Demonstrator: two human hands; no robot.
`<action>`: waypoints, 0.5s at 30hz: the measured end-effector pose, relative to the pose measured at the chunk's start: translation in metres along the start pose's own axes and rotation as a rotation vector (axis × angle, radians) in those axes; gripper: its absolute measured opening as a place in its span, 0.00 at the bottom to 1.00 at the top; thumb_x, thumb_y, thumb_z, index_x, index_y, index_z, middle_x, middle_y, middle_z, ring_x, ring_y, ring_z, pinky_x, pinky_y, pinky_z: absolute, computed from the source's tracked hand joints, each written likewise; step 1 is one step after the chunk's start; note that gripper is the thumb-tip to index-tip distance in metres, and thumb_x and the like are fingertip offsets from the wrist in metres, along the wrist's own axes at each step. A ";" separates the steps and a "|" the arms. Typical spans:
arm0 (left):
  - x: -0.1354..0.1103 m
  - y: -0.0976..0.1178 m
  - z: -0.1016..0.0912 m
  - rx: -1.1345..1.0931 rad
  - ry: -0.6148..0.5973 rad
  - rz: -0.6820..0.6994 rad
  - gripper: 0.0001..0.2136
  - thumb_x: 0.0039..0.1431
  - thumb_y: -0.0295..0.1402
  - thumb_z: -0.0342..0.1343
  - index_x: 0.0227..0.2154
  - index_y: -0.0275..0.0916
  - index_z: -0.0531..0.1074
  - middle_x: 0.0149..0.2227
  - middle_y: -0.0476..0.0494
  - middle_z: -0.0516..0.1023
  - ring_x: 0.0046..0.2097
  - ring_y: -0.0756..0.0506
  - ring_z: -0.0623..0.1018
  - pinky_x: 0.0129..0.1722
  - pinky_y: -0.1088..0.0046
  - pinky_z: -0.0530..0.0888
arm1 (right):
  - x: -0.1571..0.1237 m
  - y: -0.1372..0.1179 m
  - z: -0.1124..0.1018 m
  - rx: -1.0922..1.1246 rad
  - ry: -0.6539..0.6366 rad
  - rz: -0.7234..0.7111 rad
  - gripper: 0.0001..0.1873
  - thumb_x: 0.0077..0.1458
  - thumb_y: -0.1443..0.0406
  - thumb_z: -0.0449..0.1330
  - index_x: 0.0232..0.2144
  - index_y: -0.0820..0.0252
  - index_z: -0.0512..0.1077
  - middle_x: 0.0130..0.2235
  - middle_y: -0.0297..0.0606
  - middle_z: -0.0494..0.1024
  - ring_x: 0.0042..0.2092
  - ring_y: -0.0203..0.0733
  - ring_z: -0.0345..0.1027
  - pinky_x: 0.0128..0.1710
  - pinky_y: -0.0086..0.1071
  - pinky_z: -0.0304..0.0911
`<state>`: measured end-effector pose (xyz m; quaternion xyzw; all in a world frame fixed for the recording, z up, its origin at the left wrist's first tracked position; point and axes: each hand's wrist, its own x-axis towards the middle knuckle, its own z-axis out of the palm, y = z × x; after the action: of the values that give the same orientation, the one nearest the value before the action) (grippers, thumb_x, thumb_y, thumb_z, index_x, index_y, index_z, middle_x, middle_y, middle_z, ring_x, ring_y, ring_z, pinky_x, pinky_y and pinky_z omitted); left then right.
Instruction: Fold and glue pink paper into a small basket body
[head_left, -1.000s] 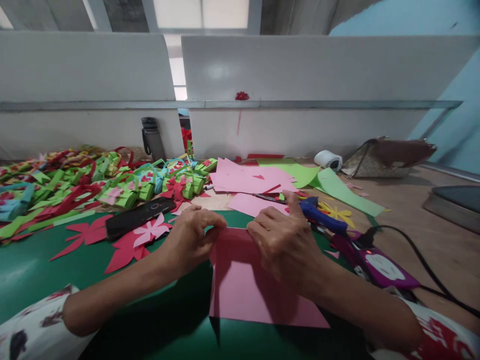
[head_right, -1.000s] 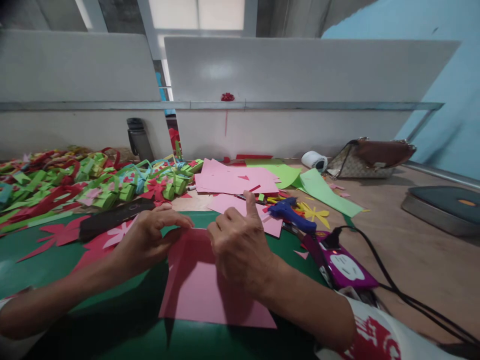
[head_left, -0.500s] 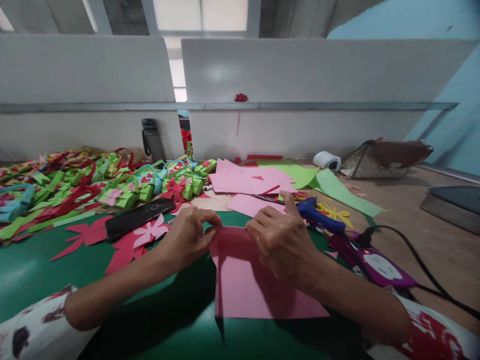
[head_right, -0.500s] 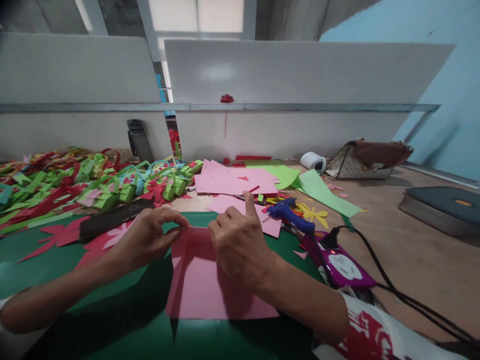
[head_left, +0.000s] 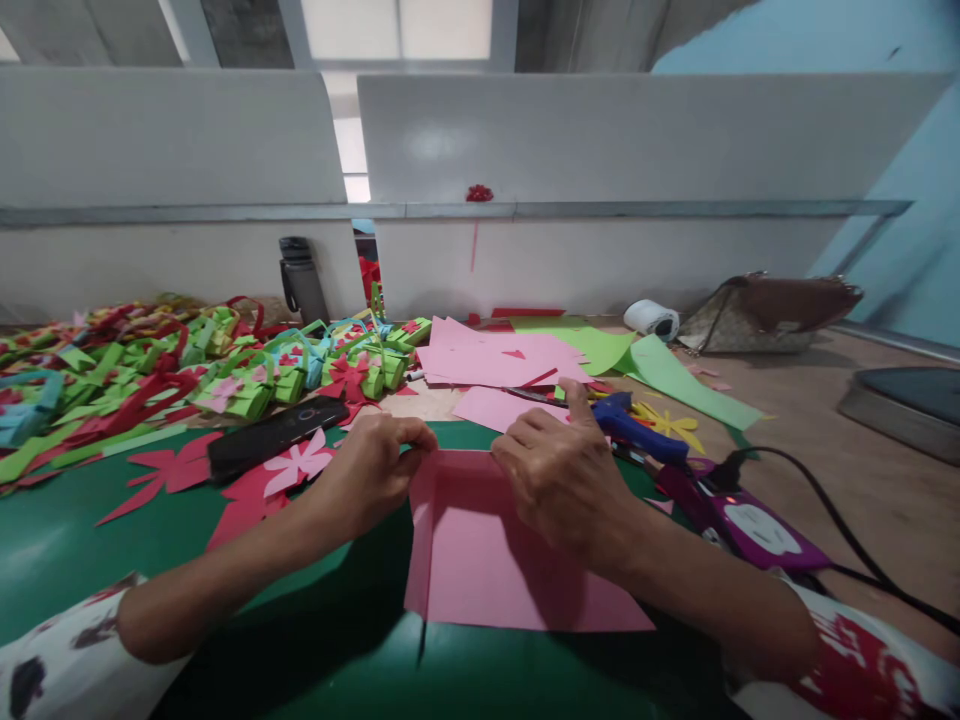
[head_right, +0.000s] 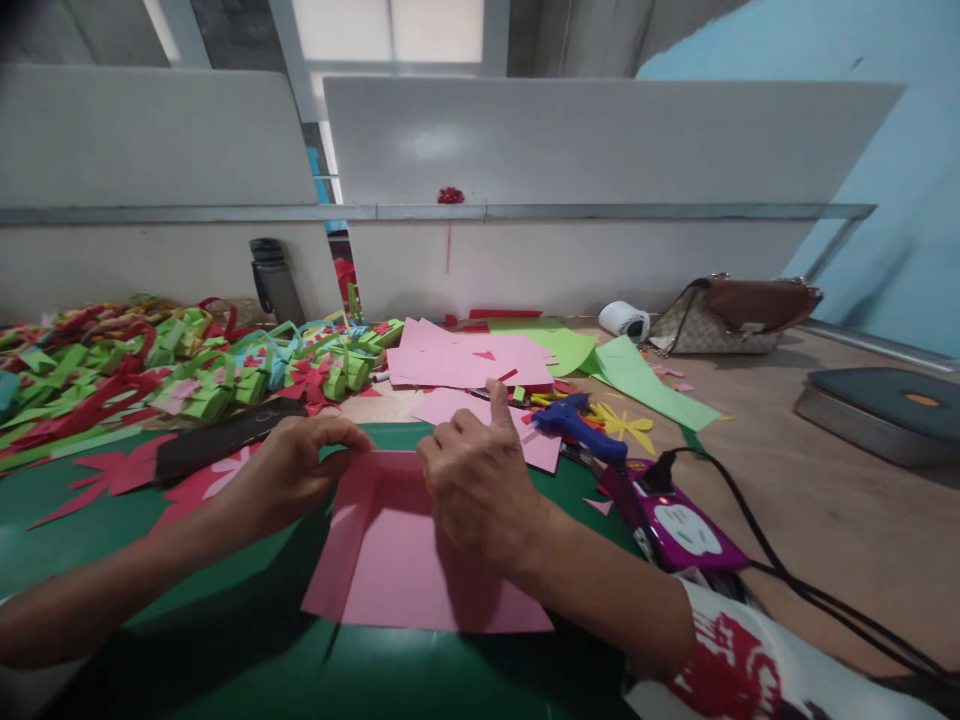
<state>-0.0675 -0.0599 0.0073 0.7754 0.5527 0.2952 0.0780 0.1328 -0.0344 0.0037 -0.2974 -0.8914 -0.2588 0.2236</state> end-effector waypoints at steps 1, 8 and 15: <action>0.000 0.000 0.000 0.006 -0.003 -0.002 0.10 0.49 0.21 0.50 0.25 0.35 0.76 0.27 0.44 0.79 0.30 0.47 0.75 0.32 0.73 0.68 | 0.000 0.000 0.000 -0.002 -0.002 0.001 0.15 0.52 0.75 0.49 0.20 0.61 0.69 0.22 0.34 0.72 0.29 0.40 0.62 0.55 0.56 0.36; -0.003 0.003 -0.001 0.027 -0.027 0.031 0.10 0.52 0.23 0.50 0.32 0.36 0.76 0.32 0.44 0.80 0.34 0.45 0.76 0.35 0.71 0.67 | 0.001 0.001 0.001 0.034 -0.052 0.021 0.13 0.50 0.76 0.50 0.21 0.61 0.70 0.23 0.35 0.73 0.30 0.41 0.63 0.55 0.55 0.35; 0.007 0.014 0.018 0.234 -0.067 0.247 0.12 0.57 0.27 0.49 0.21 0.38 0.71 0.25 0.47 0.76 0.31 0.46 0.71 0.43 0.63 0.60 | 0.001 -0.005 -0.003 0.153 -0.097 -0.033 0.10 0.49 0.75 0.51 0.23 0.61 0.70 0.24 0.33 0.73 0.31 0.41 0.64 0.56 0.52 0.35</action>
<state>-0.0448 -0.0551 0.0015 0.8508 0.4807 0.2102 -0.0313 0.1295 -0.0395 0.0052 -0.2766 -0.9232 -0.1789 0.1981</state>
